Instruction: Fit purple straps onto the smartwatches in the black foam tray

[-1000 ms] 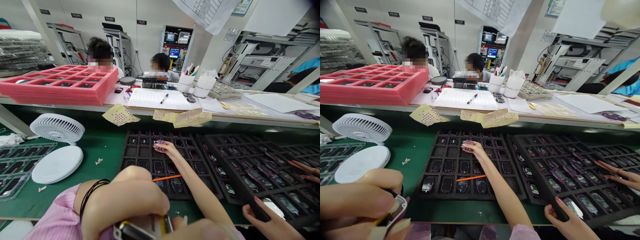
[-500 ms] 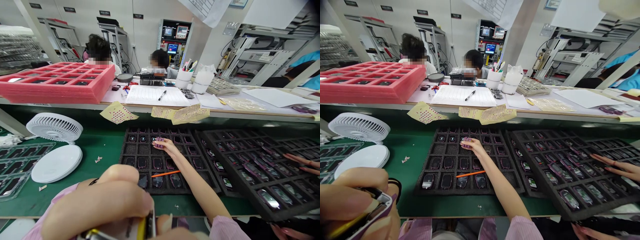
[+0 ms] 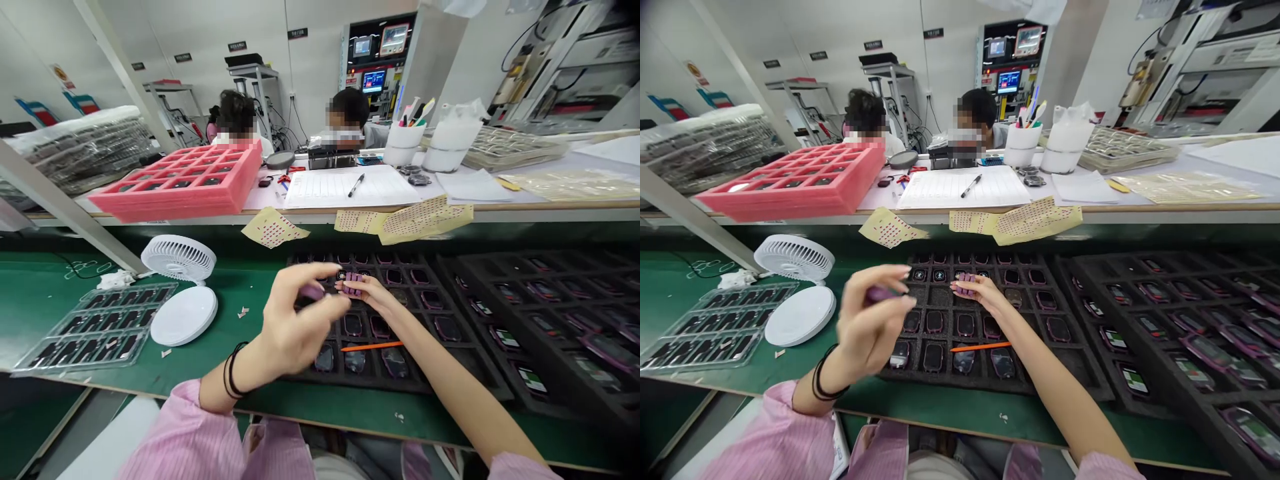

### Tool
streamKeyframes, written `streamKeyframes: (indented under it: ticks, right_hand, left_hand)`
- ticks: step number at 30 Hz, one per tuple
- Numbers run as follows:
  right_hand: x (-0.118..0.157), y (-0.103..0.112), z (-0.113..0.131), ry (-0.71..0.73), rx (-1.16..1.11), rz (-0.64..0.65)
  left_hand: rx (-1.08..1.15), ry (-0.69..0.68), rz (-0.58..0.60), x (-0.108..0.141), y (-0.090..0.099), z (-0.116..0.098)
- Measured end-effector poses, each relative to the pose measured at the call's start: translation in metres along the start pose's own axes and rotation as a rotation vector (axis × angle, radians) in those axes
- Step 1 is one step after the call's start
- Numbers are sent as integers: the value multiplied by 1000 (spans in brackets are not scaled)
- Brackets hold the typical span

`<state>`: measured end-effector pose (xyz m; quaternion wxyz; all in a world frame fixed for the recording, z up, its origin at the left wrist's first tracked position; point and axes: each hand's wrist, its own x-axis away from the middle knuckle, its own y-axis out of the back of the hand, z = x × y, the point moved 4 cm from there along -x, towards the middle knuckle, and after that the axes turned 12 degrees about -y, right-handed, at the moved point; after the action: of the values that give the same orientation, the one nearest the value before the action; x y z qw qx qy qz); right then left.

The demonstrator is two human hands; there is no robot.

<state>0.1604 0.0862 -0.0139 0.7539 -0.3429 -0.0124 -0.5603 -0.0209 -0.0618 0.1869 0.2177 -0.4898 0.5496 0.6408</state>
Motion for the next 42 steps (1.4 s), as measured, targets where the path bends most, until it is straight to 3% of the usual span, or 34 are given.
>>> streamKeyframes:
  ticks: [3,6,11,19,31,35,39,42]
  right_hand:
    - [-2,-2,-2,-21,22,18]
    - [-4,-4,-5,-31,38,31]
    - [-4,-7,-8,-41,48,49]
    - [-3,-10,-10,-61,58,48]
    - [2,-15,-7,-55,64,63]
    - [3,-16,-5,-62,77,85]
    - [8,-23,-4,-81,117,164]
    - [12,-24,-4,-59,164,146]
  left_hand:
    - [79,254,50,29,-28,61]
    - [164,497,127,72,-56,108]
    - [206,682,190,120,-81,142]
    - [183,704,234,147,-99,150]
    - [154,678,300,146,-103,151]
    - [179,619,347,133,-104,143]
    - [428,407,423,105,-114,123]
    - [549,335,431,87,-125,116]
